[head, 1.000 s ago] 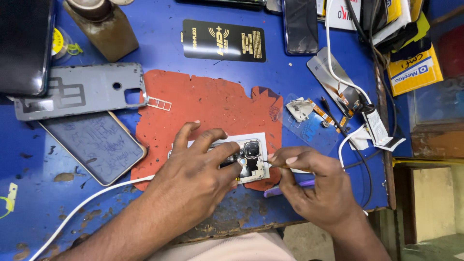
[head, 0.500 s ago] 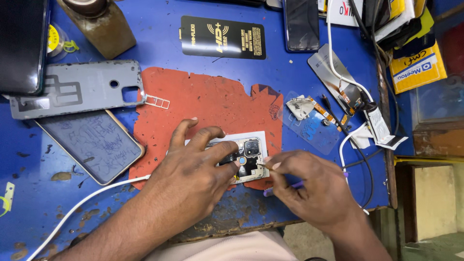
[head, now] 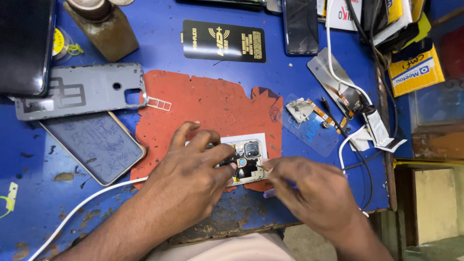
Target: The person uses a small screwdriver to adjust components inside a disassembled smartphone. They then apply glue to the phone's back cover and wipe it with a cloth. The phone remains disassembled on the workbench.
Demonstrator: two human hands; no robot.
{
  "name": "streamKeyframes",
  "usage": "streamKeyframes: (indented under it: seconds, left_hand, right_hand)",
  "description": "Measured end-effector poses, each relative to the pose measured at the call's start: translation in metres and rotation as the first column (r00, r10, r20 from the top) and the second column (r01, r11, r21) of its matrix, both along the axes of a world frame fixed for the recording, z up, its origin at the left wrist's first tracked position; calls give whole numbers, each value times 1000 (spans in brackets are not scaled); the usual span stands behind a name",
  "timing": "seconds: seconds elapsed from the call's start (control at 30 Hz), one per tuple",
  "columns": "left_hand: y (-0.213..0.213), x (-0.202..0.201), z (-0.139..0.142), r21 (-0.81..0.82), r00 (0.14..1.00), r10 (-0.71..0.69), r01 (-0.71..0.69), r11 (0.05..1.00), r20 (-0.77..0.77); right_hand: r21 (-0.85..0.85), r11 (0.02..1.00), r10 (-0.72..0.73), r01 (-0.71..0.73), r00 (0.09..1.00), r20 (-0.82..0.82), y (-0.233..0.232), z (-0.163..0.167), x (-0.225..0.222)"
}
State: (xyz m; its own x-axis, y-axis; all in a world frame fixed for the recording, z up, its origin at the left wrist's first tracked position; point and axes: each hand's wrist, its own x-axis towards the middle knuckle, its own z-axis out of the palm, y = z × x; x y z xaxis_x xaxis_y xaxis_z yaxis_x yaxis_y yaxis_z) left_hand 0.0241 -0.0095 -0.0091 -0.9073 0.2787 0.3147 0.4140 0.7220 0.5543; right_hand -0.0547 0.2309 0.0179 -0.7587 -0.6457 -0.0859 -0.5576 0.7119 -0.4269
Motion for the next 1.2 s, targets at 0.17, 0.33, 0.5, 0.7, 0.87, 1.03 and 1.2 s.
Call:
streamKeyframes:
  seconds: [0.17,0.33,0.5,0.7,0.87,1.03,1.2]
  left_hand:
    - [-1,0,1,-12,1000,11,-11,1000,-7]
    - [4,0,1,-35,1000,-9,10,999,14]
    - [3,0,0,-54,999,-10,12,998,32]
    - [2,1,1,-39,1000,-6,8,999,31]
    - [3,-1,0,-56,999,-12,14,998,31]
    - [4,0,0,-45,999,-15,17,999,39]
    - [3,1,0,0,999,-21,21,1000,36]
  right_hand:
    - [-328,932,138,-151,988,-63,-3,1,-1]
    - [-15,988,-154,155,987,34,-5,2,-2]
    - [-141,990,18,-15,1000,20,-3,2,-3]
    - [-379,897,198,-228,973,-119,-8,4,-4]
    - [-247,968,49,-46,999,6,-11,11,-2]
    - [-218,969,78,-112,984,-159,-13,13,2]
    - [-398,918,-25,4,999,-46,3,8,-8]
